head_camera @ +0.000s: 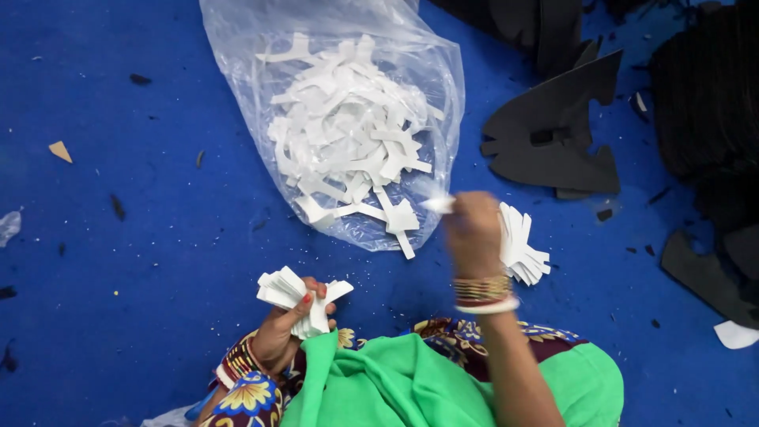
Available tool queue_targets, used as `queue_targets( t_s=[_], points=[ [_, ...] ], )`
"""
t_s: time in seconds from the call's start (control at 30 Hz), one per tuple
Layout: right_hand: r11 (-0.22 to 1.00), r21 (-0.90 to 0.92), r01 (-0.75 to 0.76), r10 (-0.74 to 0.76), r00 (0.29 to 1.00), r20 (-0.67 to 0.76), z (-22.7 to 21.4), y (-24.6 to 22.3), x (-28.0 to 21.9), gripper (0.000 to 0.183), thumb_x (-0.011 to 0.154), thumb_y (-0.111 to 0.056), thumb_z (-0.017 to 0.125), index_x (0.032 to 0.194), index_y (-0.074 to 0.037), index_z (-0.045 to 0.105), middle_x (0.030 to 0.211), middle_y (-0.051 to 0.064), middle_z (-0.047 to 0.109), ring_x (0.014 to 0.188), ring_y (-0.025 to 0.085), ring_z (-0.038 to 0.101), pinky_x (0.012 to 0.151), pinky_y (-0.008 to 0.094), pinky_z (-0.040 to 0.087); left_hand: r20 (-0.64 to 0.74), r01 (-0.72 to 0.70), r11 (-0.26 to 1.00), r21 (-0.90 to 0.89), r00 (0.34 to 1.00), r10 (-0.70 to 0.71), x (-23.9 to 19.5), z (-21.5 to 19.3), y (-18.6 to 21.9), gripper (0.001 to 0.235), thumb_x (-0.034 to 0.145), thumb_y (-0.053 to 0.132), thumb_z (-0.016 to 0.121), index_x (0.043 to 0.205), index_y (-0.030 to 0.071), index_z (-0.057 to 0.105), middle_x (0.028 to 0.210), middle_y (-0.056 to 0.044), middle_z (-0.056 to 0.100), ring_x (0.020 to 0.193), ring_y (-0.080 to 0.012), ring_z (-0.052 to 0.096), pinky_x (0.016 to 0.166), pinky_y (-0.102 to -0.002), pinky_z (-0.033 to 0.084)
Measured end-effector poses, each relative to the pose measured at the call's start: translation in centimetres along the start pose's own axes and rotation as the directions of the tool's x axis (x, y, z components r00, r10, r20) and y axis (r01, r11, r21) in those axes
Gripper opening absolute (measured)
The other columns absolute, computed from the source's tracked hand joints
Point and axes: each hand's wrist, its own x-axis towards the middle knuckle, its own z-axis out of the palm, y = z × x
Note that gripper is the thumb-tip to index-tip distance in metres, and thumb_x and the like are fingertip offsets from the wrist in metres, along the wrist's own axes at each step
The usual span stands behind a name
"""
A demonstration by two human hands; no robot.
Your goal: The person sorts and stacks white fabric shoe components from a plastic bag while sitting on a floor mat.
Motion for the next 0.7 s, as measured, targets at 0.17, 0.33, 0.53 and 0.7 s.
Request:
queue_targets(
  t_s=[0.17,0.33,0.53,0.7],
  points=[
    [0.907,-0.244,-0.344,0.349,0.937,-0.024,-5.6,8.5,-6.9,0.012,0.088,-0.001,0.075,0.092,-0.004,0.064,0.089,0.013,0.062,0.083,0.029,0.06,0.074,0.043,0.048,-0.024,0.008,0.998,0.064,1.0,-0.007,0.1,0.0,0.2,0.02,0.101,0.02,0.056,0.118,0.009,0.055,0.107,-0.004,0.057,0.097,-0.0208,0.065,0.082,-0.039,0.061],
    [0.771,-0.508,-0.383,0.573,0.766,0.292,-3.1,12.1,-11.6,0.032,0.074,0.004,0.069,0.09,-0.021,0.083,0.095,0.016,0.066,0.085,0.035,0.064,0.082,0.046,0.055,-0.009,-0.031,0.999,0.034,0.999,0.031,0.3,-0.3,-0.2,0.02,0.1,0.018,0.059,0.117,0.01,0.055,0.108,-0.003,0.058,0.097,-0.0211,0.066,0.083,-0.039,0.062],
    [0.9,0.1,-0.425,0.389,0.884,0.26,3.3,1.5,-5.8,0.014,0.092,-0.01,0.068,0.103,-0.011,0.075,0.102,0.01,0.069,0.092,0.028,0.069,0.083,0.039,0.057,-0.013,-0.044,0.996,0.075,0.999,0.045,0.2,-0.1,0.0,0.02,0.102,0.02,0.061,0.116,0.009,0.055,0.108,-0.004,0.058,0.097,-0.0195,0.066,0.083,-0.038,0.061],
    [0.997,-0.061,-0.051,0.061,0.981,0.183,6.7,-4.7,-3.0,0.042,0.07,-0.018,0.079,0.11,-0.004,0.075,0.11,0.014,0.07,0.095,0.038,0.065,0.074,0.045,0.05,-0.02,-0.049,0.998,0.05,0.999,0.051,-0.3,0.7,0.4,0.02,0.101,0.02,0.061,0.117,0.01,0.055,0.108,-0.004,0.058,0.097,-0.0188,0.066,0.084,-0.036,0.062]
  ],
)
